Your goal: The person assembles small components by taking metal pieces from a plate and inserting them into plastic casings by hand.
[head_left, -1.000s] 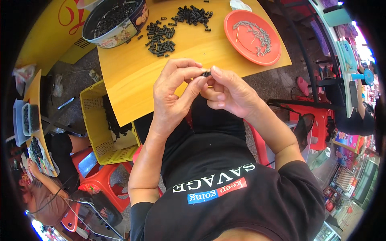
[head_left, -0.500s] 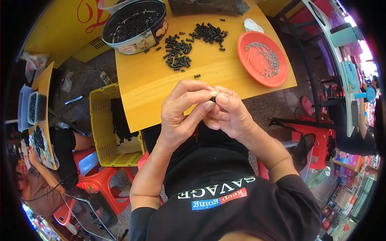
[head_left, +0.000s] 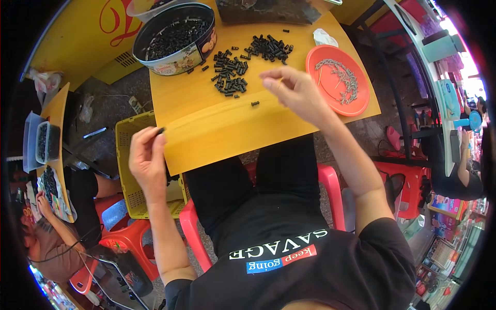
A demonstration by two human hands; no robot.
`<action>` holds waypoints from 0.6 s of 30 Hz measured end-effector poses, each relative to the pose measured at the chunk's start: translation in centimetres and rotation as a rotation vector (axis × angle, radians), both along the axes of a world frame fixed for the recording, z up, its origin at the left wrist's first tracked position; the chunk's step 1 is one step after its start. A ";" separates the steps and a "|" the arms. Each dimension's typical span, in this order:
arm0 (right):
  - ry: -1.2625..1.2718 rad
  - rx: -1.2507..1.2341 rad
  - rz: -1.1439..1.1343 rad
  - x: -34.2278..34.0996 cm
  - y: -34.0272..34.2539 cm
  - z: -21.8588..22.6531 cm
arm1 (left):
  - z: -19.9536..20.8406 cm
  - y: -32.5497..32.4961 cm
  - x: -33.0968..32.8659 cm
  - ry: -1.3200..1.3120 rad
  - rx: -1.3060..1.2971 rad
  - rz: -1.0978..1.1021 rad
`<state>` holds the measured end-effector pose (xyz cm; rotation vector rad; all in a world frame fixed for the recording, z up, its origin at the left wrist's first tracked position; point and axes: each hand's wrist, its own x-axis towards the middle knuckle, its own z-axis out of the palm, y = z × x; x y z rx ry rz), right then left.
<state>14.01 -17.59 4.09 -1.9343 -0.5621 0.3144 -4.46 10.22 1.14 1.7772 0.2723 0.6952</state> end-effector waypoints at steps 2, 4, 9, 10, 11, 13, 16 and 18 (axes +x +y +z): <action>-0.241 -0.127 -0.070 2.5 -0.2 -0.5 | -3.5 4.5 -2.0 0.085 0.034 0.109; -0.298 -0.184 -0.075 3.8 0.2 -0.2 | -6.2 7.9 -3.8 0.179 0.314 0.235; -0.714 -0.302 0.007 6.2 1.9 -0.6 | -6.8 7.6 -5.2 0.246 0.188 0.366; -0.715 -0.304 0.007 6.5 2.3 -0.7 | -6.1 6.7 -4.9 0.245 0.186 0.366; -0.770 -0.354 0.015 6.9 2.8 -0.8 | -5.4 5.6 -4.3 0.213 0.178 0.337; -0.826 -0.402 0.025 7.5 3.7 -1.1 | -4.1 3.5 -3.3 0.142 0.157 0.292; -0.885 -0.461 0.053 7.9 4.5 -2.2 | -2.6 0.6 -1.8 0.051 0.158 0.211; -0.892 -0.561 0.067 7.8 4.7 -2.5 | -1.6 -1.0 -0.9 -0.011 0.231 0.152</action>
